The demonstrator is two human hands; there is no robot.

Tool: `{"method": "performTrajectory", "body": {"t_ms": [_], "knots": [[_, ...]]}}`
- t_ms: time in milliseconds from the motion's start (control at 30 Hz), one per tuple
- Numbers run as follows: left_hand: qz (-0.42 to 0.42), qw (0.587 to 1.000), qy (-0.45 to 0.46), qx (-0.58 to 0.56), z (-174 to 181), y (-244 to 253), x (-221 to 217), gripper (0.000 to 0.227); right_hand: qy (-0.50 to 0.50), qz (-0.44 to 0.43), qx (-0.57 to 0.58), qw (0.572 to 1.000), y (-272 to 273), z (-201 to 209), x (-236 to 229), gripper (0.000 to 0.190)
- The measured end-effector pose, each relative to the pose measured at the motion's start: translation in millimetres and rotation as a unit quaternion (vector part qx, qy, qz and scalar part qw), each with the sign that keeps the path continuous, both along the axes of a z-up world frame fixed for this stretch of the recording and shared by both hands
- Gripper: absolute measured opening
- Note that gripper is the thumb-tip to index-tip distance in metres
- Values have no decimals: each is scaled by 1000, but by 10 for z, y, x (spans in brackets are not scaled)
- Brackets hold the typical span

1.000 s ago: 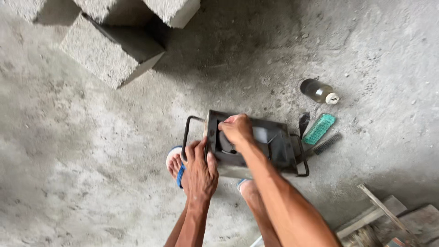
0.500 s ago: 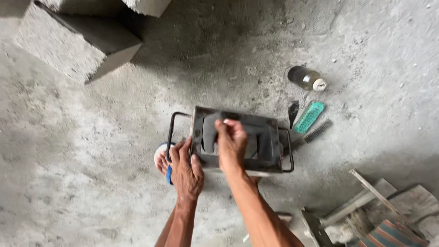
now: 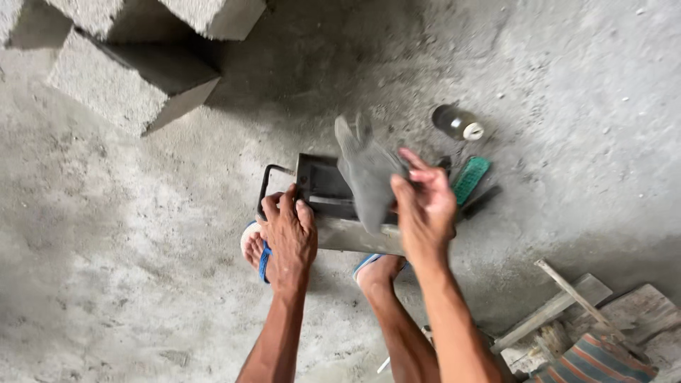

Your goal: The person wipes a metal brick mold with a cloth and then uses a small brush and cloth to clean a wooden float and metal putty knives.

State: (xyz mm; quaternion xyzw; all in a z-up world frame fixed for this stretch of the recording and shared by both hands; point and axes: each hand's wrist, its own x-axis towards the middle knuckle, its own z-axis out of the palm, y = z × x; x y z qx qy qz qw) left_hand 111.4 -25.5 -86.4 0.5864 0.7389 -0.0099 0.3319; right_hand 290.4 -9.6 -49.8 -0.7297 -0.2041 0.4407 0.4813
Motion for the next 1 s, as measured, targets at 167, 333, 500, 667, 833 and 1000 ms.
{"method": "performTrajectory", "body": {"t_ms": [167,333,500,667,833,1000], "knots": [[6,998,68,-6,-352,103,108,33,-66,-26,-132,989,-329,111,767,23],[6,997,58,-54,-220,117,211,36,-137,70,-194,969,-154,308,1074,25],[27,994,83,-68,-190,200,308,41,-115,73,-159,978,21,529,1338,27],[35,993,67,-86,-86,244,392,41,-193,28,-158,968,-132,-401,1555,25],[51,992,58,-104,-123,188,367,42,-372,34,-165,913,-263,-857,1576,17],[66,991,57,-102,-141,245,389,39,-285,-33,-220,932,-189,-520,1541,27]]}}
